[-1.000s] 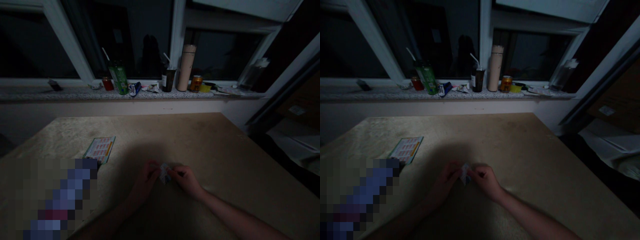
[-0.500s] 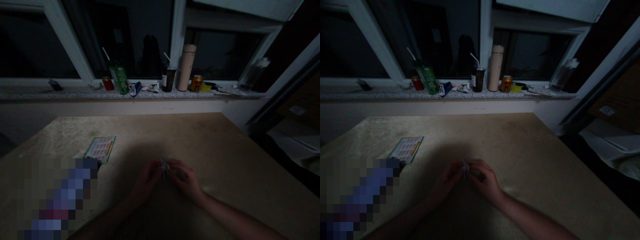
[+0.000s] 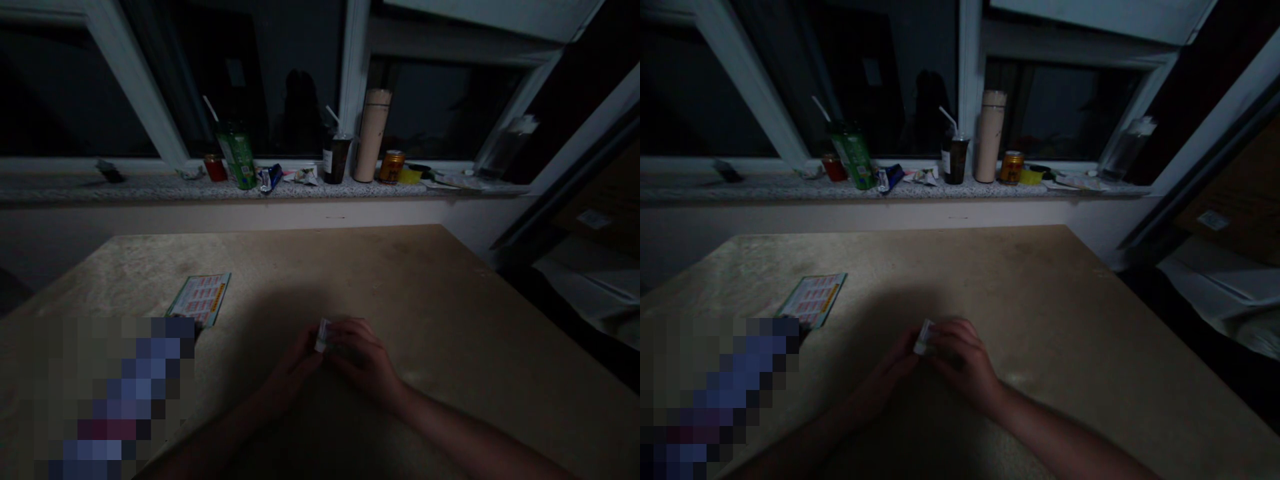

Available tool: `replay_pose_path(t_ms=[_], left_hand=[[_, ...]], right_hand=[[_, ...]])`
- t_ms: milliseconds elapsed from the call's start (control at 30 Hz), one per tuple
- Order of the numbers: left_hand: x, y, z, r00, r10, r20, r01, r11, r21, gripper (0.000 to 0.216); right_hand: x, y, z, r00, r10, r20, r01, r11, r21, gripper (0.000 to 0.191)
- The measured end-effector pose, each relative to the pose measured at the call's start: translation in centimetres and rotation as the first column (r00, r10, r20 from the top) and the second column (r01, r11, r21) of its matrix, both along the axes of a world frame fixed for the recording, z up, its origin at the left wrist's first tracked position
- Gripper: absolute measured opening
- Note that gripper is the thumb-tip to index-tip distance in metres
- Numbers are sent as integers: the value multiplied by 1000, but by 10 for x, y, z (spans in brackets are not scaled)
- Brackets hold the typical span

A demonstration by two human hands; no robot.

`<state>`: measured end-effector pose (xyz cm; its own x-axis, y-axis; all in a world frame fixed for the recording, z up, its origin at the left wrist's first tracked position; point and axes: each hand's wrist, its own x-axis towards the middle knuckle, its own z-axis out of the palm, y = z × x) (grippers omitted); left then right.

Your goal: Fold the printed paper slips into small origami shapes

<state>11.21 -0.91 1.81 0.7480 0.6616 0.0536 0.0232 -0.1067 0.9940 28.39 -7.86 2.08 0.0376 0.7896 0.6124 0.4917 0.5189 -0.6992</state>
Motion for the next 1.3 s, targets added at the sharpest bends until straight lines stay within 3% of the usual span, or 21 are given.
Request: replay_pose_path(t_ms=[233, 500, 733, 867, 1033, 1300], left_hand=[[5, -1, 4, 958, 228, -174, -225, 974, 35, 32], [6, 6, 4, 910, 315, -270, -327, 945, -1, 37], [9, 5, 10, 915, 291, -279, -316, 948, -49, 34], [8, 6, 11, 930, 271, -250, -302, 948, -98, 32], [7, 9, 6, 929, 263, -261, -296, 951, -92, 37], [9, 5, 17, 934, 221, -282, -235, 972, -16, 32]], right_hand=[[1, -3, -3, 983, -62, 174, 66, 998, -17, 30], [3, -3, -6, 989, 8, 151, 5, 997, -82, 44], [3, -2, -13, 999, 19, 33, -15, 993, -117, 29], [5, -1, -14, 998, 56, 16, -53, 988, -144, 31], [7, -1, -14, 992, 126, -19, -127, 976, -175, 27], [7, -3, -12, 996, 92, -2, -92, 984, -151, 25]])
